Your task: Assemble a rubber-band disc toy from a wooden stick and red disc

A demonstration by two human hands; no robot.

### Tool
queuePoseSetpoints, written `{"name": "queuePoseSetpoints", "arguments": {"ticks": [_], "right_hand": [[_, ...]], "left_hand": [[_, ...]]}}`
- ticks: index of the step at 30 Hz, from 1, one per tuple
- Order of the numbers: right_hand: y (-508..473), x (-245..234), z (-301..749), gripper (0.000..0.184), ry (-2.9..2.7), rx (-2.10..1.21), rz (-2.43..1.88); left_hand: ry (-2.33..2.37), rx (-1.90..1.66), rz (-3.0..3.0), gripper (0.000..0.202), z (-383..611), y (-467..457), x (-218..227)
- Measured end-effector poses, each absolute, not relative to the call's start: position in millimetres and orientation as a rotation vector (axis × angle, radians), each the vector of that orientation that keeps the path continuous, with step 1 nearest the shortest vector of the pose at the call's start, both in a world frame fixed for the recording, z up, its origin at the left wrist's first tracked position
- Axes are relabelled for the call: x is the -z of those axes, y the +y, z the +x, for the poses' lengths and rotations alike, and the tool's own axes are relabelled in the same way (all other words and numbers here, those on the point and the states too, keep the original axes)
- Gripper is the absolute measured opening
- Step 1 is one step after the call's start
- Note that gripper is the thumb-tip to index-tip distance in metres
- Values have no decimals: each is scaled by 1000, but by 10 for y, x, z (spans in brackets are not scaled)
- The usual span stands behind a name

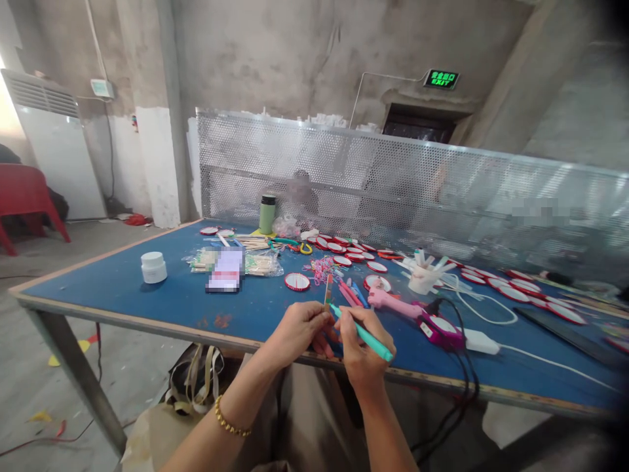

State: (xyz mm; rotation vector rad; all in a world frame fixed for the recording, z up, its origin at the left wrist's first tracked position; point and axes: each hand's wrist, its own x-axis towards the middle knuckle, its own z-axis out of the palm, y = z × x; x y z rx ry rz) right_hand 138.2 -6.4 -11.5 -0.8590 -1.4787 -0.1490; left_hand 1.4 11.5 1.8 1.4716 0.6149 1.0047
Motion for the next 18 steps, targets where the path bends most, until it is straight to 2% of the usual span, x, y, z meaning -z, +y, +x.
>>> {"name": "queuePoseSetpoints", "arguments": {"ticks": [18], "right_hand": [[-86, 65, 1337, 10, -1512, 216, -846]], "left_hand": [[657, -993, 1530, 36, 3, 102, -58]]}}
